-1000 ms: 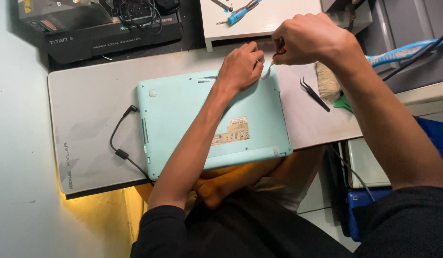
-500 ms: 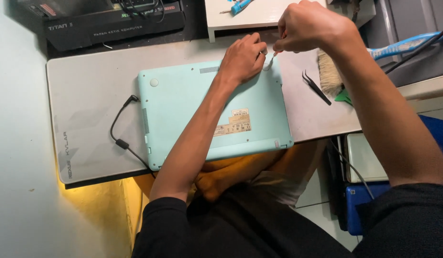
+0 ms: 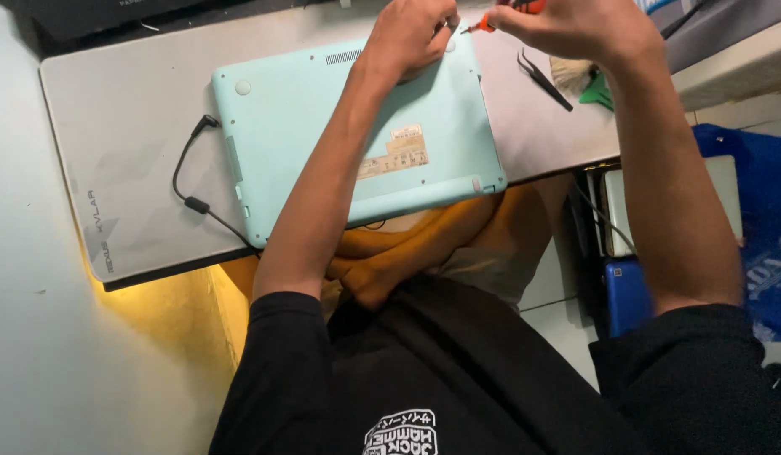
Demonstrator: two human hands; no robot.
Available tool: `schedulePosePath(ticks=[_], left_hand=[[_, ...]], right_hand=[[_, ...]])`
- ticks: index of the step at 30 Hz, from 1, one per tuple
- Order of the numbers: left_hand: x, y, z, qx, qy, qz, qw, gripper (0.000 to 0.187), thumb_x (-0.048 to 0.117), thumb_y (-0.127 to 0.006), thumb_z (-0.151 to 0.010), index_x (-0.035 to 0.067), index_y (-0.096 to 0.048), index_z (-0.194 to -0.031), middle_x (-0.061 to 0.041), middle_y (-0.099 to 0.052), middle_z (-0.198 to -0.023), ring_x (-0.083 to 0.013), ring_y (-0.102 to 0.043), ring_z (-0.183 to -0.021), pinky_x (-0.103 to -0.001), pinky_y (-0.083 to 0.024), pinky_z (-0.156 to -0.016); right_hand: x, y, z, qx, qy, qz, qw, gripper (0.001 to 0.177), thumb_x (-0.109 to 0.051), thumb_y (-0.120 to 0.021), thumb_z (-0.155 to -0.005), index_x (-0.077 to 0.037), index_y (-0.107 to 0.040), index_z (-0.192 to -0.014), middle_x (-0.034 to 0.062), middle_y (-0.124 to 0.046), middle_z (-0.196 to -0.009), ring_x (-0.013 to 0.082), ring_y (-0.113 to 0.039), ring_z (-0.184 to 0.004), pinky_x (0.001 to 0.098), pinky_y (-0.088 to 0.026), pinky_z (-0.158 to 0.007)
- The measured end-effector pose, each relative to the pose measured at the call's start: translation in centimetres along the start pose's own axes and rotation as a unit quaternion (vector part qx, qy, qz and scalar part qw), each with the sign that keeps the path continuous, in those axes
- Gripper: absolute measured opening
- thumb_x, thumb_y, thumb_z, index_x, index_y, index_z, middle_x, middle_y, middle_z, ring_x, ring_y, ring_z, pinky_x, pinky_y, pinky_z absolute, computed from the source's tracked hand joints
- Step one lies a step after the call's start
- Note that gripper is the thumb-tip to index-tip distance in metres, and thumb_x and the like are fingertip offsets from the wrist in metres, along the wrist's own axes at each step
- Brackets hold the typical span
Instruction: Removing screws from the back cover of a laptop using a screwdriver.
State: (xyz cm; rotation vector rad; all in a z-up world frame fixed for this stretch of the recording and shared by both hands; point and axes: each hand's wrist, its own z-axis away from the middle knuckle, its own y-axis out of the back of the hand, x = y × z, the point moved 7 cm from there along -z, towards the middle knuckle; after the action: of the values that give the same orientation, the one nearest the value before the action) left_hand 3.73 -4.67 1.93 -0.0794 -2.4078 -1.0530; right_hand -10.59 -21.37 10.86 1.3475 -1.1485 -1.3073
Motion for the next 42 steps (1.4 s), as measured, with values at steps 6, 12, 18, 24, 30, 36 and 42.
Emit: schedulePosePath(ticks=[6, 12, 18, 24, 30, 36, 42], left_hand=[[1.5, -3.0, 1.3, -0.191, 0.025, -0.191, 0.963, 0.057, 0.031, -0.082, -0.087, 0.004, -0.08, -0.136, -0.018, -0.078, -0.133, -0.0418, -0.07, -0.116, -0.059, -0.05, -0.106], [16.4, -2.7, 9.2, -0.266, -0.032, -0.033, 0.963, 0.046, 0.058, -0.079, -0.105, 0.03, -0.083, -0.142, -0.016, -0.061, -0.164, -0.0372, -0.05, -0.161, -0.078, -0.01, -0.14], [18.2, -2.9, 12.6, -0.192, -0.091, -0.108, 0.971, 0.067, 0.026, -0.099, -0.08, 0.037, -0.081, -0.144, -0.003, -0.067, -0.166, -0.0285, -0.045, -0.169, -0.071, -0.007, -0.147], [12.8, -2.5, 9.4, -0.121, 0.006, -0.163, 0.979, 0.046, 0.045, -0.098, -0.095, 0.035, -0.083, -0.138, -0.004, -0.071, -0.159, -0.0285, -0.047, -0.168, -0.072, -0.006, -0.145], [13.2, 1.1, 11.5, -0.18, -0.039, -0.116, 0.976, 0.076, 0.057, -0.084, -0.112, 0.025, -0.056, -0.174, -0.017, -0.046, -0.185, -0.0373, -0.04, -0.175, -0.065, -0.018, -0.148], [4.9, 11.4, 15.9, -0.167, 0.176, -0.229, 0.943, 0.109, 0.088, -0.038, -0.117, 0.005, -0.036, -0.187, -0.027, -0.022, -0.195, -0.0396, -0.008, -0.182, -0.066, 0.008, -0.144], [1.0, 14.6, 19.5, -0.182, 0.244, -0.242, 0.921, 0.12, 0.098, -0.041, -0.108, 0.016, -0.026, -0.193, -0.018, -0.005, -0.2, -0.0335, 0.005, -0.183, -0.068, 0.018, -0.141]], right_hand=[[-1.2, 0.3, 10.7, 0.018, 0.087, -0.09, 0.992, 0.03, -0.03, -0.099, -0.117, -0.003, -0.085, -0.118, 0.0152, -0.078, -0.099, 0.0253, -0.07, -0.074, 0.0363, -0.061, -0.067], [-2.5, 2.0, 17.4, -0.003, 0.027, -0.137, 0.99, 0.028, -0.024, -0.103, -0.101, -0.003, -0.091, -0.113, 0.0138, -0.084, -0.092, 0.0201, -0.066, -0.064, 0.0341, -0.055, -0.057], [-2.8, 1.1, 18.0, 0.003, 0.035, -0.112, 0.993, 0.027, -0.029, -0.099, -0.109, -0.004, -0.088, -0.115, 0.0158, -0.085, -0.101, 0.0236, -0.074, -0.072, 0.0339, -0.061, -0.059], [-2.4, 1.1, 15.0, 0.084, 0.068, -0.11, 0.988, 0.028, -0.026, -0.103, -0.112, -0.001, -0.09, -0.117, 0.0155, -0.081, -0.096, 0.0235, -0.065, -0.069, 0.0359, -0.054, -0.06], [-2.5, 1.2, 12.8, 0.067, 0.039, -0.152, 0.985, 0.027, -0.023, -0.099, -0.109, -0.001, -0.087, -0.117, 0.0166, -0.083, -0.098, 0.026, -0.072, -0.071, 0.0359, -0.062, -0.062], [-3.6, 1.2, 8.0, 0.102, 0.034, -0.301, 0.948, 0.022, -0.006, -0.091, -0.121, 0.006, -0.083, -0.137, 0.0111, -0.073, -0.101, 0.0154, -0.058, -0.076, 0.0274, -0.043, -0.063], [-6.2, -4.7, -1.2, 0.093, 0.054, -0.505, 0.856, 0.02, -0.003, -0.073, -0.128, 0.003, -0.066, -0.146, 0.0135, -0.072, -0.112, 0.019, -0.072, -0.097, 0.0285, -0.056, -0.086]])
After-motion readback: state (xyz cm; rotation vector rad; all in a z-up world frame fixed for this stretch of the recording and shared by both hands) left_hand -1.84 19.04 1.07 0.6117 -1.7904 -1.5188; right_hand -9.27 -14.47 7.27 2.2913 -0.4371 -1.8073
